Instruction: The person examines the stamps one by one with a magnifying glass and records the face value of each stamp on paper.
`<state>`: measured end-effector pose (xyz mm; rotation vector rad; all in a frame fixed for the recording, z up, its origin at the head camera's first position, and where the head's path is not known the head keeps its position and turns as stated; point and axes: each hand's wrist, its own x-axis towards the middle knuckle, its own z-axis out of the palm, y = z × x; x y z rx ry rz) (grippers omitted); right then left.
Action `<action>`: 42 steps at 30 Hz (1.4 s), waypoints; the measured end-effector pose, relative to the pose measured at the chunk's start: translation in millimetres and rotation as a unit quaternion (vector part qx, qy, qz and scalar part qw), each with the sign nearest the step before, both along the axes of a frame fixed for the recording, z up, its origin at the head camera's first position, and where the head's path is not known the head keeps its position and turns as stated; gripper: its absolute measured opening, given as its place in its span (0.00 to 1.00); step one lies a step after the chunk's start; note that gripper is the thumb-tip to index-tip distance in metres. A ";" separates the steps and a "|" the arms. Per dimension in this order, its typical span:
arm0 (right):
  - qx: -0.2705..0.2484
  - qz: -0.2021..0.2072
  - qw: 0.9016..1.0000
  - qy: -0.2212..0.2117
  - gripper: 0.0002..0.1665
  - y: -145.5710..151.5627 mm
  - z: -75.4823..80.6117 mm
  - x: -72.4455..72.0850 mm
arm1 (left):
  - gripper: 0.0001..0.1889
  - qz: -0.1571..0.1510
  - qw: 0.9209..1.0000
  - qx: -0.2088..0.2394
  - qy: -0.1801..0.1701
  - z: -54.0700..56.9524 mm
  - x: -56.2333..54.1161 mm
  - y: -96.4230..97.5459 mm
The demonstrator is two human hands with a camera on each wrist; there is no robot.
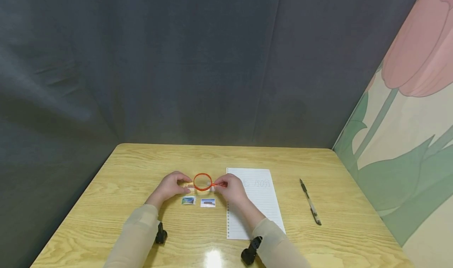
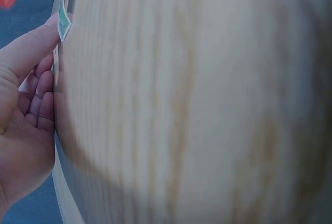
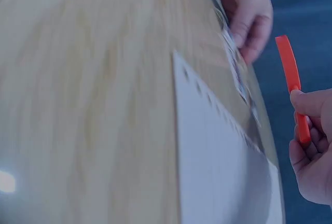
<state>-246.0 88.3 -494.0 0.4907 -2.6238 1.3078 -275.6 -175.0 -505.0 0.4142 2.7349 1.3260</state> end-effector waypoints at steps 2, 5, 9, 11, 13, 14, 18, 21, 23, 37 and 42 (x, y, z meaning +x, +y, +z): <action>-0.011 -0.006 1.000 0.004 0.03 14.8 2.4 0.7 | 0.15 -0.001 1.000 0.004 -0.006 0.2 -0.2 -0.1; -0.022 -0.027 0.999 0.007 0.05 40.7 4.4 1.1 | 0.14 -0.004 1.000 0.000 -0.003 -0.1 -1.0 -1.1; -0.032 -0.064 0.997 0.012 0.06 81.7 3.4 1.7 | 0.14 -0.003 1.000 0.001 -0.007 -0.4 -1.1 -1.9; -0.034 -0.084 0.996 0.010 0.06 103.5 3.6 3.9 | 0.14 -0.003 1.000 0.004 -0.010 -0.7 -0.7 -2.0; -0.026 -0.107 0.994 0.005 0.04 125.0 5.6 7.6 | 0.14 -0.003 1.000 0.006 -0.011 -0.9 -0.4 -2.1; -0.022 -0.118 0.993 0.005 0.04 135.7 7.1 9.6 | 0.14 -0.003 1.000 0.006 -0.011 -1.1 -0.3 -2.1; 0.000 -0.158 0.987 0.009 0.04 176.8 12.2 17.4 | 0.14 0.000 1.000 0.012 -0.014 -0.3 1.2 -1.8; 0.016 -0.187 0.982 0.005 0.06 206.9 14.0 24.0 | 0.14 -0.001 1.000 0.014 -0.016 0.4 1.9 -1.6; 0.032 -0.204 0.979 -0.002 0.08 226.2 13.7 28.8 | 0.14 -0.002 1.000 0.014 -0.016 0.3 1.9 -1.4; 0.088 -0.266 0.958 -0.061 0.19 322.0 -1.2 52.6 | 0.14 -0.010 1.000 0.008 -0.005 0.5 0.6 -1.7; 0.100 -0.273 0.954 -0.067 0.19 339.3 -1.6 58.2 | 0.14 -0.008 1.000 0.005 -0.006 1.5 1.4 -0.7</action>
